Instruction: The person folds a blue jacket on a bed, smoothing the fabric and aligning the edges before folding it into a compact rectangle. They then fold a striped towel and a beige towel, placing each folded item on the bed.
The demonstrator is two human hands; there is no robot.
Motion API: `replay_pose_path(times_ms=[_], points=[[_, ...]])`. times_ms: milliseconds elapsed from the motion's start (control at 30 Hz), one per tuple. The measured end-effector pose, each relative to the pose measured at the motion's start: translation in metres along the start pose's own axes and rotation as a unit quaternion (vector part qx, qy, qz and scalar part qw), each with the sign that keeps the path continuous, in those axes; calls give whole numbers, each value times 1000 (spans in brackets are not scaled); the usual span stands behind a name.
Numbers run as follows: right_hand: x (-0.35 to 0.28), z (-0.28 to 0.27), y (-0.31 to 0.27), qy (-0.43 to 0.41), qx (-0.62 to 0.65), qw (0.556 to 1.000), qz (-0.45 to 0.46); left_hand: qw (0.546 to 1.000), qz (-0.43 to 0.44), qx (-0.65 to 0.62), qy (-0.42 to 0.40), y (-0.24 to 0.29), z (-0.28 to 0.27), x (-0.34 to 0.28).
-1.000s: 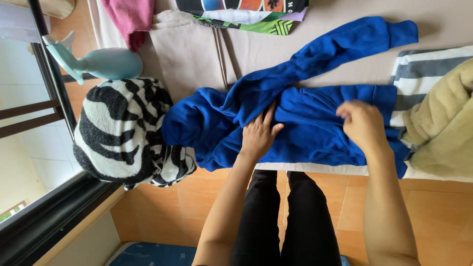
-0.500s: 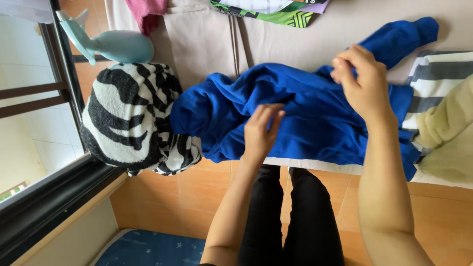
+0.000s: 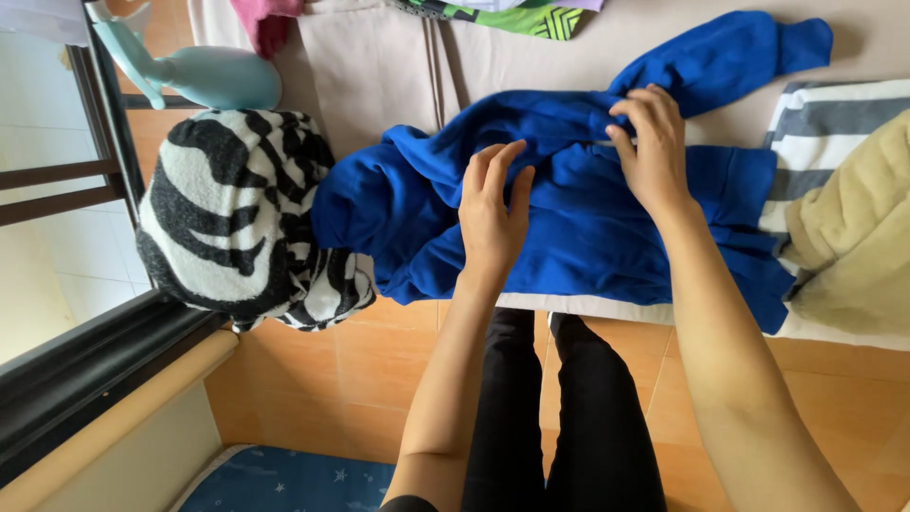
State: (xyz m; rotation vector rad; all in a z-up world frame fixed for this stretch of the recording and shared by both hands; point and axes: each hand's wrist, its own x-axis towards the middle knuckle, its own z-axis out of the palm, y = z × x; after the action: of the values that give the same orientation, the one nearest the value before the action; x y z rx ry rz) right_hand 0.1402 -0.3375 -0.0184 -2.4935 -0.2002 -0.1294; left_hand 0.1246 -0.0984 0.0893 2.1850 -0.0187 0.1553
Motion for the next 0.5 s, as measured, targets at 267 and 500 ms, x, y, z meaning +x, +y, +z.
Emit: replay_pose_path(times_ms=[267,500], points=[[3,-63,-46,48,91,994,34,999,28,19,-18,12,1,-18],[-5,-150,-146,-106,166,978,64,968,168,28,-184,48,-39,11]])
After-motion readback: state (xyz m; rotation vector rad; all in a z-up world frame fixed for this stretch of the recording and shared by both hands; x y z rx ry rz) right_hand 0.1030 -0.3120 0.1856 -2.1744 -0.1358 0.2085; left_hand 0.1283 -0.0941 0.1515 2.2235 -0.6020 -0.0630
